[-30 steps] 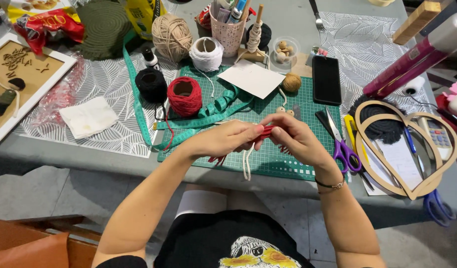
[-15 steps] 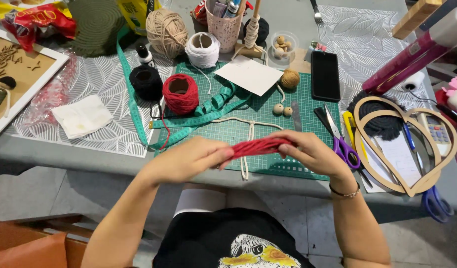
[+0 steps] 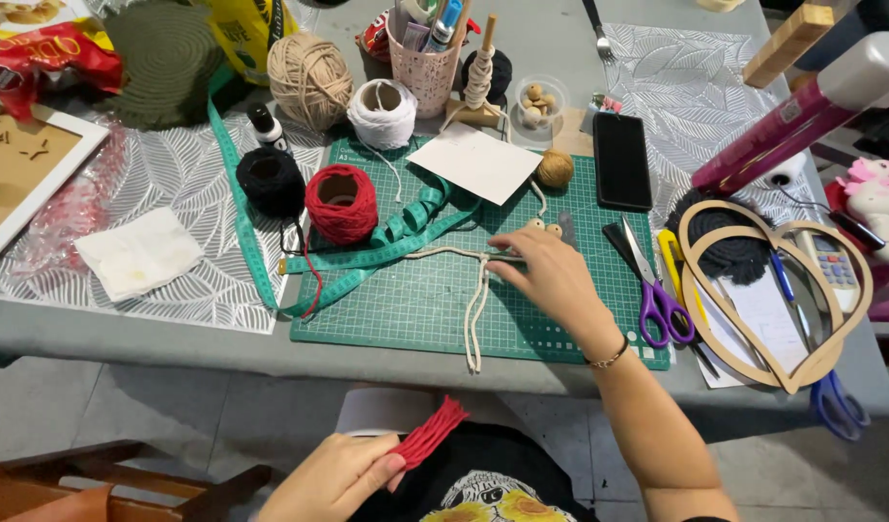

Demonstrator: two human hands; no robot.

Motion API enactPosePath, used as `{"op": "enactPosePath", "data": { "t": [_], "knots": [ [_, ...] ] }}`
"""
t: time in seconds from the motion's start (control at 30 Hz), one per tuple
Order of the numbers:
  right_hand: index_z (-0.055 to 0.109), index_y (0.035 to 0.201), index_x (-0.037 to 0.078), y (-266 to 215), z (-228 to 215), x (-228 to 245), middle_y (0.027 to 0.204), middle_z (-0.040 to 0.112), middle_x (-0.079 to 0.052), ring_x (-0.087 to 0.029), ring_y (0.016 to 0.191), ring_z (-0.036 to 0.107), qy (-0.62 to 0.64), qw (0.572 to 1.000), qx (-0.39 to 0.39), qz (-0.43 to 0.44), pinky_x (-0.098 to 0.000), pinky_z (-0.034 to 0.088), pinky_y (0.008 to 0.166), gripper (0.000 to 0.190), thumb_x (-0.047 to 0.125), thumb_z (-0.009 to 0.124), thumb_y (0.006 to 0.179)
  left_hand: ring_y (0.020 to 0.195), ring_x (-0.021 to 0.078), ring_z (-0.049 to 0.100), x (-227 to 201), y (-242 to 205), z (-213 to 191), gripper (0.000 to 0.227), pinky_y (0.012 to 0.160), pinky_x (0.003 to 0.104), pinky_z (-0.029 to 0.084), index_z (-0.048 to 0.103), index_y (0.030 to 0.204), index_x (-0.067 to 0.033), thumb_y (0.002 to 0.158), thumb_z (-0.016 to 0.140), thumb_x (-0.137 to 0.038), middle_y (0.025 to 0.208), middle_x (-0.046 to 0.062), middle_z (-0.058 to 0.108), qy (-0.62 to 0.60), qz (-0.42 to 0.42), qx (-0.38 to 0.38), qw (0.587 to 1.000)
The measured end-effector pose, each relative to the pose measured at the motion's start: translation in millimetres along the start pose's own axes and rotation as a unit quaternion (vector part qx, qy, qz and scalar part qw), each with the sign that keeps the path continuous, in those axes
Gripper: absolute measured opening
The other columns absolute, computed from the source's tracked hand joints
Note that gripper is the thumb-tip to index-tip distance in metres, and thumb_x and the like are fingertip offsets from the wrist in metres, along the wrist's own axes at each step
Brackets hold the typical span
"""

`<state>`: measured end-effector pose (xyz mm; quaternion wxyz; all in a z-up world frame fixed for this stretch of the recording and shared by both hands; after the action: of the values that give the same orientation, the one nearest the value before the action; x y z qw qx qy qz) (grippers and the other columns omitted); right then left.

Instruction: Making a red yarn tassel by wrapping yarn around a card, cutting it, and tying it.

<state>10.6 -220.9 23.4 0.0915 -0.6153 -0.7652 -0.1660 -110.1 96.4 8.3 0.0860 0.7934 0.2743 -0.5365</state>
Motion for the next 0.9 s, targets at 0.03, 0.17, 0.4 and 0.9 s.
{"op": "enactPosePath", "data": {
  "t": [0.03, 0.17, 0.4, 0.9],
  "knots": [
    [0.071, 0.119, 0.017, 6, 8, -3, 0.116, 0.072, -0.002, -0.021, 0.105, 0.067, -0.009, 1.000, 0.008, 0.009, -0.0410, 0.057, 0.074, 0.038, 0.046, 0.067, 0.095, 0.061, 0.0131, 0.060, 7, -1, 3, 0.043, 0.063, 0.029, 0.044, 0.059, 0.083, -0.0177, 0.108, 0.034, -0.043, 0.075, -0.006, 0.060, -0.034, 0.001, -0.017, 0.999],
    [0.073, 0.109, 0.018, 12, 20, -7, 0.109, 0.068, -0.003, -0.023, 0.109, 0.062, -0.006, 1.000, 0.015, 0.015, -0.0403, 0.054, 0.080, 0.030, 0.042, 0.073, 0.092, 0.063, 0.0139, 0.060, 24, -3, 10, 0.045, 0.065, 0.028, 0.044, 0.061, 0.083, -0.0169, 0.107, 0.035, -0.045, 0.074, -0.005, 0.061, -0.063, -0.006, -0.021, 0.998],
    [0.072, 0.097, 0.015, 22, 22, -9, 0.100, 0.068, -0.004, -0.023, 0.101, 0.062, 0.049, 0.996, 0.057, 0.038, -0.0399, 0.050, 0.083, 0.022, 0.037, 0.070, 0.096, 0.063, 0.0145, 0.061, 37, 11, 6, 0.045, 0.065, 0.029, 0.042, 0.061, 0.081, -0.0161, 0.107, 0.036, -0.045, 0.072, -0.004, 0.062, -0.080, -0.010, -0.011, 0.997],
    [0.073, 0.098, 0.010, -55, -97, -33, 0.093, 0.076, 0.000, -0.009, 0.083, 0.070, 0.204, 0.973, -0.025, 0.110, -0.0220, 0.056, 0.074, 0.014, 0.021, 0.075, 0.090, 0.061, 0.0096, 0.059, 36, 13, -13, 0.044, 0.062, 0.026, 0.039, 0.064, 0.082, -0.0179, 0.105, 0.040, -0.047, 0.071, -0.007, 0.062, -0.097, -0.076, 0.023, 0.992]
  ]
}}
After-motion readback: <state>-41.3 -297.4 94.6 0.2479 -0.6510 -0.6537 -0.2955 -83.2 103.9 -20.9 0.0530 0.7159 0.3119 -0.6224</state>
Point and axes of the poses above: each hand's wrist, its own y-axis towards the middle knuckle, its own z-axis out of the palm, x = y × z, the point moved 3 cm from there along y, towards the middle knuckle
